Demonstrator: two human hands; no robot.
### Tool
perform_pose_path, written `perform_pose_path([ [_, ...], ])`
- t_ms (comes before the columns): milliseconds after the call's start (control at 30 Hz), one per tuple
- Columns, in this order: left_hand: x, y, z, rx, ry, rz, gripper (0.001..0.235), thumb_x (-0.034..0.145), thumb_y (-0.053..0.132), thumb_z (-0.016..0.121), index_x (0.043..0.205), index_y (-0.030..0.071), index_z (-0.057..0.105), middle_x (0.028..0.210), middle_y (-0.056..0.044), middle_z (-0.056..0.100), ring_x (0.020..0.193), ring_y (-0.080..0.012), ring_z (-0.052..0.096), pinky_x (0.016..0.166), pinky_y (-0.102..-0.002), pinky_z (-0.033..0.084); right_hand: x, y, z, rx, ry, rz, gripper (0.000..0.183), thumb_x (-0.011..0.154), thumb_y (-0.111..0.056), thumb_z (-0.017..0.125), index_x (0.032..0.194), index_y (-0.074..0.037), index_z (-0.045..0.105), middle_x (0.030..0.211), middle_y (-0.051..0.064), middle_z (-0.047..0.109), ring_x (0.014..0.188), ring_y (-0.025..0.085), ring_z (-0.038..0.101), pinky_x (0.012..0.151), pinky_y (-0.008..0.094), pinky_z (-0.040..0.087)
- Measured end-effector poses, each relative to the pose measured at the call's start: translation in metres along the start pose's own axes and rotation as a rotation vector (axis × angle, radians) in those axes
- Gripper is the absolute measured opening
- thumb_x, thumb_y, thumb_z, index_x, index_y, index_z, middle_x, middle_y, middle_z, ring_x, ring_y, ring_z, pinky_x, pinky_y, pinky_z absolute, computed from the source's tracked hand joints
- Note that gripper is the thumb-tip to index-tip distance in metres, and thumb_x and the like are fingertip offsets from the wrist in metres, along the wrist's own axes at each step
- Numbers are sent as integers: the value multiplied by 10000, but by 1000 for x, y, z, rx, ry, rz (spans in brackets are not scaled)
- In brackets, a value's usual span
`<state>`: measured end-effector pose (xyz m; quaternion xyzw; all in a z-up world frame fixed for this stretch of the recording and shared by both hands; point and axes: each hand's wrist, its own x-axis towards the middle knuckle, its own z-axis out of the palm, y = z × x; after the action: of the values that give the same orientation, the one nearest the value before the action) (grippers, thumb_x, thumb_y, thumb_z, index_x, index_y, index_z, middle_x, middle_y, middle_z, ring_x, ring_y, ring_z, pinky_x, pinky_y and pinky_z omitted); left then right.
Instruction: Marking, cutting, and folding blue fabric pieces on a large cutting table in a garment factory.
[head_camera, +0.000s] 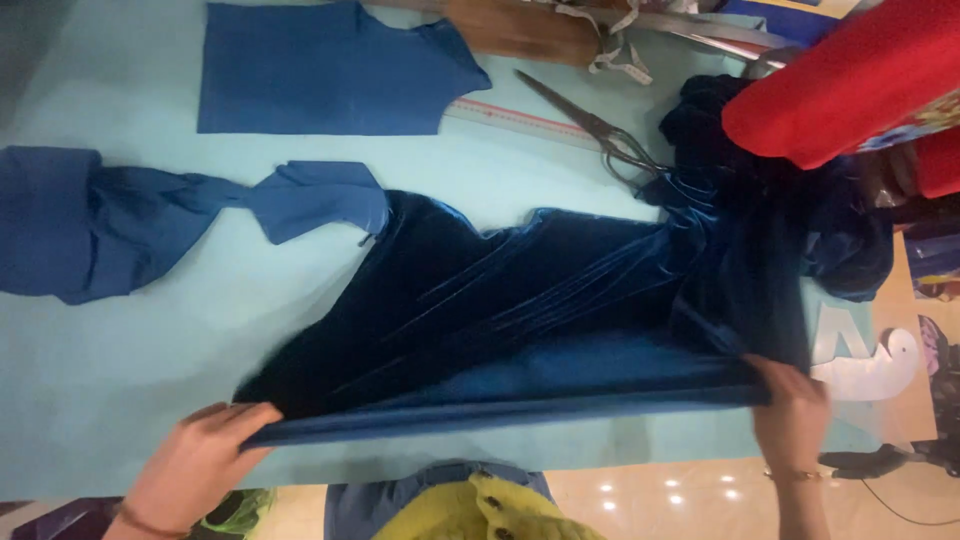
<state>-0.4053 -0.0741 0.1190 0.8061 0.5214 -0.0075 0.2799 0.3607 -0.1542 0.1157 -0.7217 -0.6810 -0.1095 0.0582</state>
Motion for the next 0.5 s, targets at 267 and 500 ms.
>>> perform_pose_path([
  [267,-4,-99,-9,250,114,-294,426,763,252,763,1150,401,669,971,102,781,848,-162,754,870,-338,608,41,45,12,85,259,377,437,924,102,619,1326,6,763,1184,202,590,1107,428,549,956,472,419],
  [500,158,-70,-158,492,250,-244,323,980,243,595,1288,236,692,1111,-108,788,994,-333,764,838,-471,603,180,98,79,402,276,157,636,780,88,491,1404,119,609,1133,271,684,1034,401,619,936,468,456],
])
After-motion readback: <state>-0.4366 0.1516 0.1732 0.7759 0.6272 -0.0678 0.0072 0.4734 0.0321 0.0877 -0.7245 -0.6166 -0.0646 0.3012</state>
